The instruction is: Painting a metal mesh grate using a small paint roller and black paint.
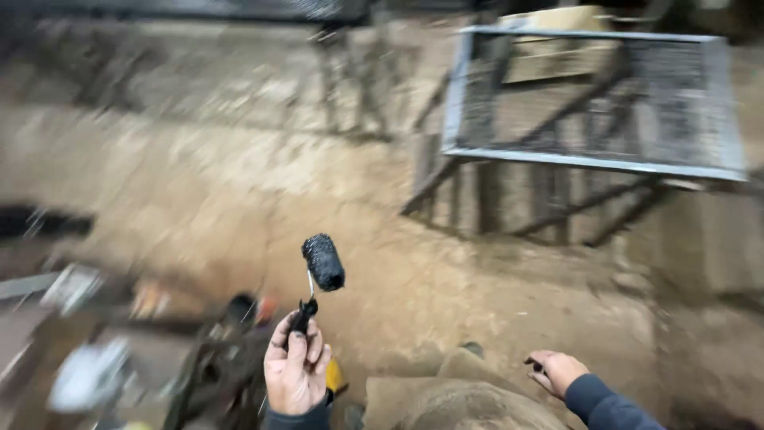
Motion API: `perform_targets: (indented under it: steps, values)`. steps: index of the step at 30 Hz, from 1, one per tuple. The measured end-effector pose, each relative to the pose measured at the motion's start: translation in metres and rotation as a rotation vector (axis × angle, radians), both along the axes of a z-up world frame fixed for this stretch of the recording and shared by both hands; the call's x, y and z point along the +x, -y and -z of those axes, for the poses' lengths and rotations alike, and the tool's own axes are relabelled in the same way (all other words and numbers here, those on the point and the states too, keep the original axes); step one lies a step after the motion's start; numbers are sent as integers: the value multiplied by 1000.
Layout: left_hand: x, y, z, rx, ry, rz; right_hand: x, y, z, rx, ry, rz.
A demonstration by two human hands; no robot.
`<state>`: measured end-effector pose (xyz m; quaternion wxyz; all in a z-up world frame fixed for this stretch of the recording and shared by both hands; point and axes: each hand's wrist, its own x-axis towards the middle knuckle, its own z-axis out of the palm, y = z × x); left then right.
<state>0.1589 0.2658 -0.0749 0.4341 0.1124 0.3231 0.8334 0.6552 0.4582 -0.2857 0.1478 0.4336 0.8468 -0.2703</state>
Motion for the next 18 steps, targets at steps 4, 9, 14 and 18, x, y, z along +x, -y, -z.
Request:
perform_targets:
  steps: [4,9,14,18]
  values:
    - [48,-95,-1,-122,30,151,84,4,-3,49,-16,180]
    - [103,-224,1,-250,-9,349,97,-10,-45,2,-21,395]
    - [173,-348,14,-282,-72,541,125,-34,-37,-83,31,500]
    - [230,-459,69,-215,-473,654,187,-51,35,-14,40,642]
